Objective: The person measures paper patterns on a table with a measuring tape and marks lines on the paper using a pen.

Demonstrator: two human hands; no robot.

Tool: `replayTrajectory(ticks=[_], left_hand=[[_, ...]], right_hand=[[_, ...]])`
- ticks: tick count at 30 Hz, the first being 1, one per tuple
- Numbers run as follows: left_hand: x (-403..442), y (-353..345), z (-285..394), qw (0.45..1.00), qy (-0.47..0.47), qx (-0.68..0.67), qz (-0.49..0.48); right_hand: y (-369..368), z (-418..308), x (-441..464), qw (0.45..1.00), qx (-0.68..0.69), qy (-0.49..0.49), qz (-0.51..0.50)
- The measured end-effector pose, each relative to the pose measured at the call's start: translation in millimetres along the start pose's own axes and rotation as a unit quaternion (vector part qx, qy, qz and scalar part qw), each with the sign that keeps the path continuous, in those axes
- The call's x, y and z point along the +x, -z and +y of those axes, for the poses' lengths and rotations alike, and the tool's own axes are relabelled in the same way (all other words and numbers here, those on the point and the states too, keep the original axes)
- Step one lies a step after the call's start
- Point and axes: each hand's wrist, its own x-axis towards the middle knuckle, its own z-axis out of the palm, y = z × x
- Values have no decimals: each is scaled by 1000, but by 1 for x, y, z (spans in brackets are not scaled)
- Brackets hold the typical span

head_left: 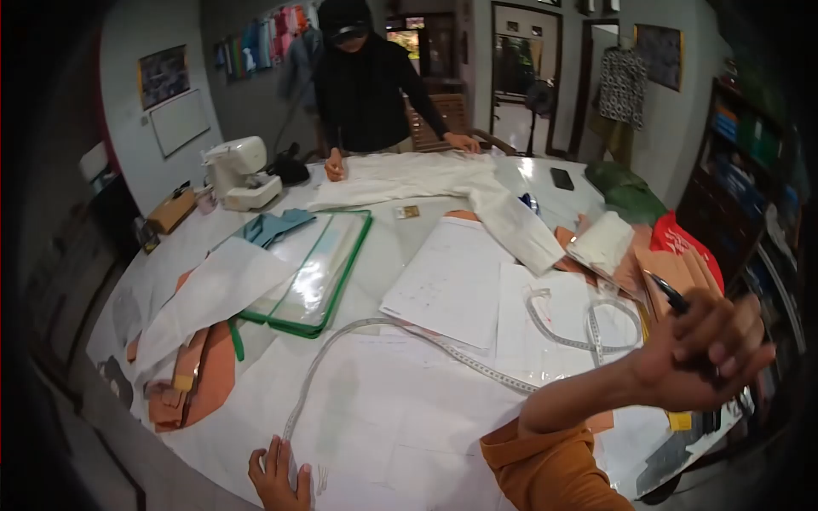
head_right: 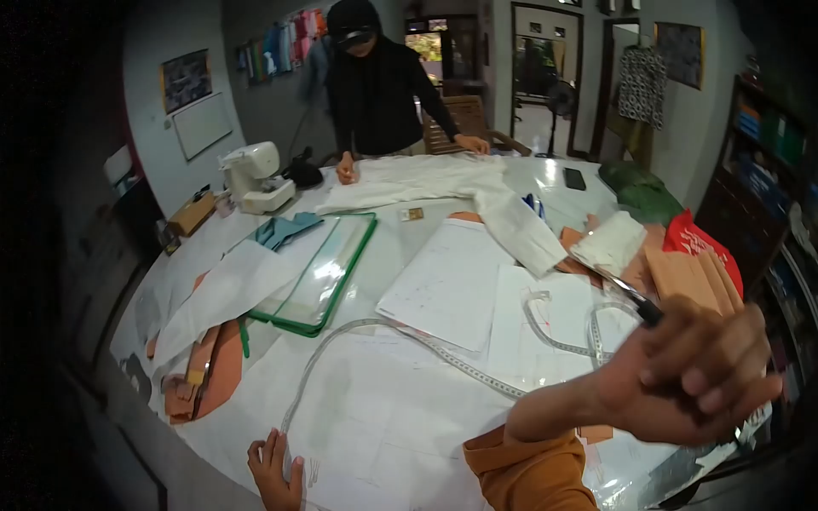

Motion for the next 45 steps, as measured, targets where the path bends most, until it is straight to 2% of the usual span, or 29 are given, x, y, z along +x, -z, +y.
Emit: replayTrajectory(ticks=[3, 6, 9, 16, 21, 25, 28, 34, 36, 38, 40, 43, 44, 45], left_hand=[[-1, -1, -1, 1000, -6, 6, 1], [-1, -1, -1, 1000, -9, 7, 4], [-1, -2, -2, 1000, -10, 6, 6], [-1, -3, -2, 1000, -12, 8, 6], [-3, 0, 0, 1000, 4, 5, 2], [-1, -1, -3, 999, -35, -8, 5], [-1, -2, -4, 999, -39, 17, -2], [1, 2, 4, 999, -28, 24, -9], [1, 2, 5, 999, -23, 18, -13], [1, 2, 4, 999, -20, 18, -17], [0, 0, 2, 999, -25, 17, -13], [0, 1, 0, 999, -28, 13, -13], [0, 1, 1, 999, -28, 11, -14], [1, 1, 1, 999, -30, 13, -13]], right_hand=[[-14, -10, -10, 986, -113, 84, 89], [-16, -20, -16, 983, -110, 137, 58], [-33, -16, -18, 946, -218, 203, 129], [-34, -14, -19, 976, -149, 142, 70], [-40, -7, -19, 978, -140, 139, 68], [-38, -12, -21, 974, -147, 155, 70], [-31, -21, -24, 977, -170, 128, 21], [-38, -24, -23, 981, -120, 152, 11], [-43, -24, -23, 984, -38, 174, 12], [-48, -27, -24, 984, -18, 177, -5], [-53, -31, -27, 985, -58, 160, -38], [-55, -5, -26, 955, 76, 276, -75], [-51, 8, -13, 934, 132, 305, -128], [-50, 8, -12, 931, 149, 300, -143]])
